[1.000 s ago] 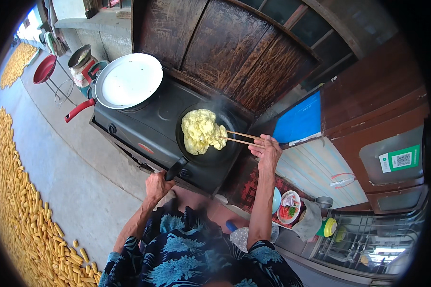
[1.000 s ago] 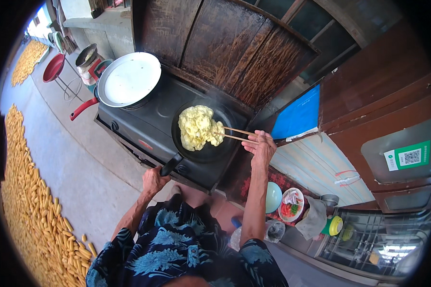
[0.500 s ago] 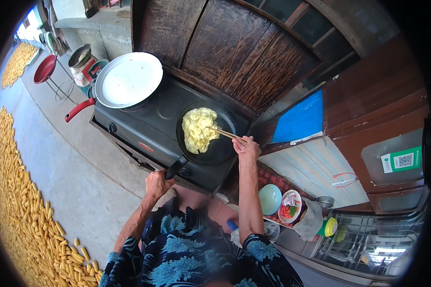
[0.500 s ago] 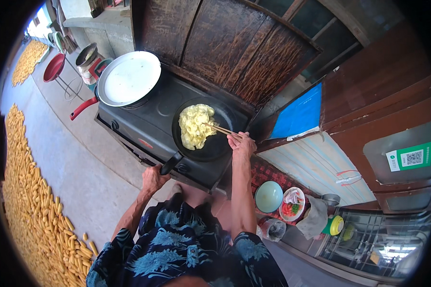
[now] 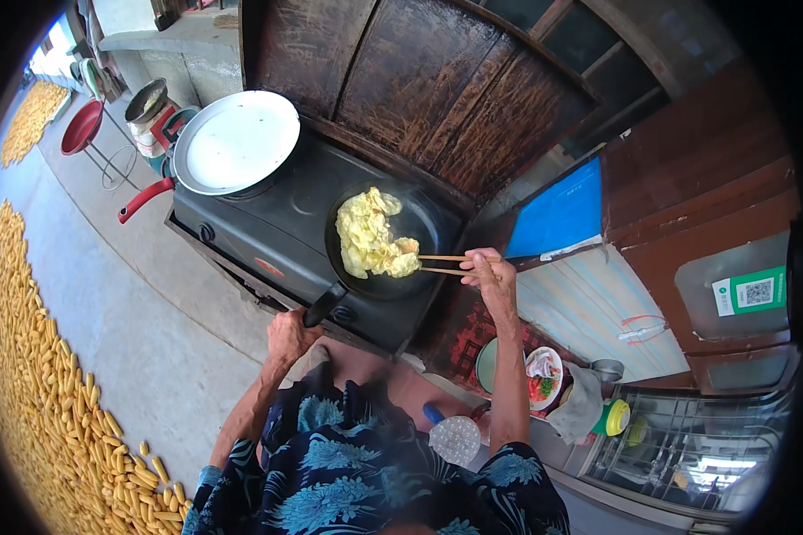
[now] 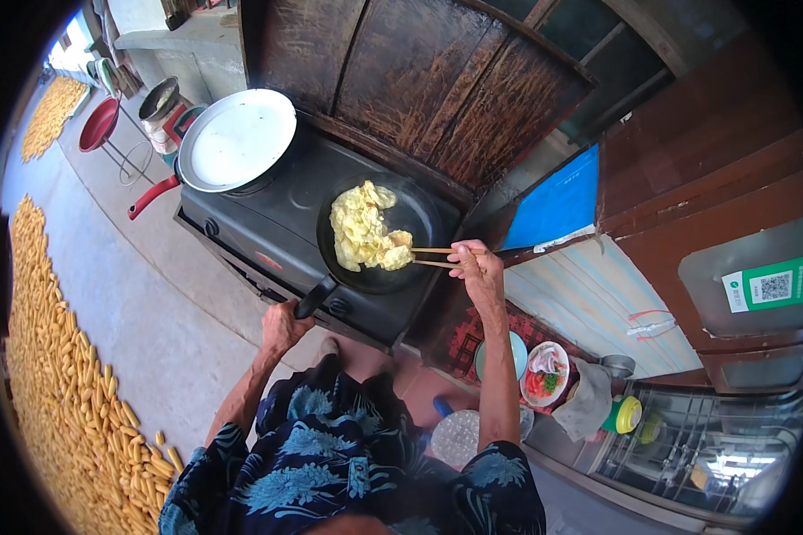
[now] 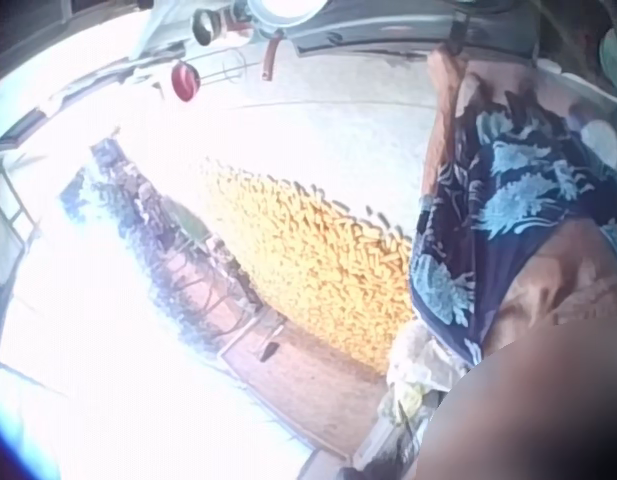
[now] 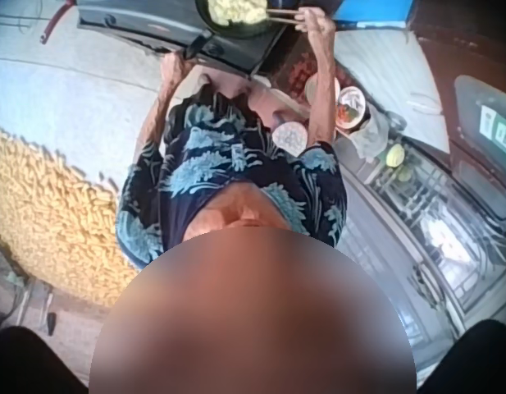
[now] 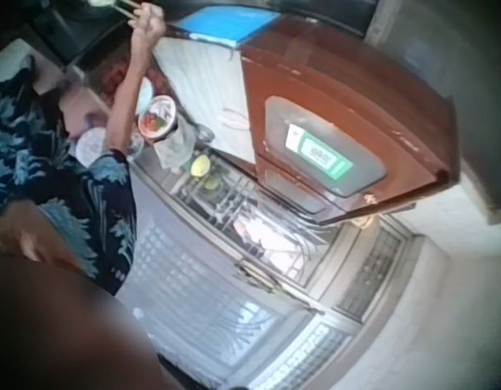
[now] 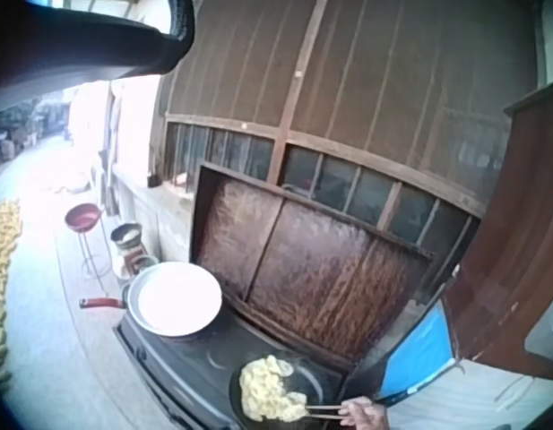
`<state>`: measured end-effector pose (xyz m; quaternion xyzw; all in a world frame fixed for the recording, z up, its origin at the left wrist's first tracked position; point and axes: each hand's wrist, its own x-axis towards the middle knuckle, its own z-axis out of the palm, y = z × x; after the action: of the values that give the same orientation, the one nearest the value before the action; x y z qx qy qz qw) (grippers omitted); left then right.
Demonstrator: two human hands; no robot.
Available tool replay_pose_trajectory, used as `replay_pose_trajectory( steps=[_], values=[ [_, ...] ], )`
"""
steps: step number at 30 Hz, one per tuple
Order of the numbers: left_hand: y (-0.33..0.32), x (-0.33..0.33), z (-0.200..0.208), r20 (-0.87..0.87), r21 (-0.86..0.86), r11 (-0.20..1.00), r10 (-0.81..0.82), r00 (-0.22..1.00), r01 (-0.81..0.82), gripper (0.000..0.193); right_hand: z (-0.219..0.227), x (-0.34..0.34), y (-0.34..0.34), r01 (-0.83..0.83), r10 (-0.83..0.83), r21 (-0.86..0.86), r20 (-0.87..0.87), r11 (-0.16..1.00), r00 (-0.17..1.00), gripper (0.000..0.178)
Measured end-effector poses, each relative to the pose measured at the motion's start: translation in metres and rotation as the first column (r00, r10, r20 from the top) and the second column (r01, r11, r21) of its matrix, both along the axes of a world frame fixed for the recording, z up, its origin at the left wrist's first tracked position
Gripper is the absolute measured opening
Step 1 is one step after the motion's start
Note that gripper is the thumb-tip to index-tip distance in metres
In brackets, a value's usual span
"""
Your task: The person cooks scrambled eggs in a frying pan using chopsticks to stir and fold the mixture. They then add chopped tomatoes, onions, and green onions from a plate into the pan and continue to stir-fry the ingredients together.
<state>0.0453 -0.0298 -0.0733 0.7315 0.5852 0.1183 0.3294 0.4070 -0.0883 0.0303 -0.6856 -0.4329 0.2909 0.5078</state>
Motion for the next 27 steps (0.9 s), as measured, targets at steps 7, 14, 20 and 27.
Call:
replay_pose_trajectory(
  steps=[7, 14, 20, 27],
  values=[
    [-0.002, -0.003, 0.0, -0.003, 0.007, 1.0, 0.006, 1.0, -0.006, 0.028, 0.036, -0.017, -0.007, 0.064, -0.068, 0.105, 0.036, 0.992, 0.997, 0.029],
    [-0.003, 0.0, -0.001, 0.012, 0.046, 0.999, 0.025, 1.0, -0.025, 0.024, 0.006, -0.043, 0.002, 0.005, -0.005, -0.022, 0.004, 1.0, 1.0, 0.026],
    [-0.003, -0.002, -0.008, 0.005, 0.08, 0.996, 0.039, 0.999, -0.039, 0.024, 0.013, -0.009, 0.03, 0.258, -0.239, 0.072, -0.205, 0.963, 0.949, 0.037],
    [-0.012, -0.003, -0.016, -0.041, 0.103, 0.994, 0.034, 0.999, -0.029, 0.025, -0.044, 0.029, 0.064, 0.246, -0.325, -0.216, -0.549, 0.945, 0.77, 0.033]
  ],
)
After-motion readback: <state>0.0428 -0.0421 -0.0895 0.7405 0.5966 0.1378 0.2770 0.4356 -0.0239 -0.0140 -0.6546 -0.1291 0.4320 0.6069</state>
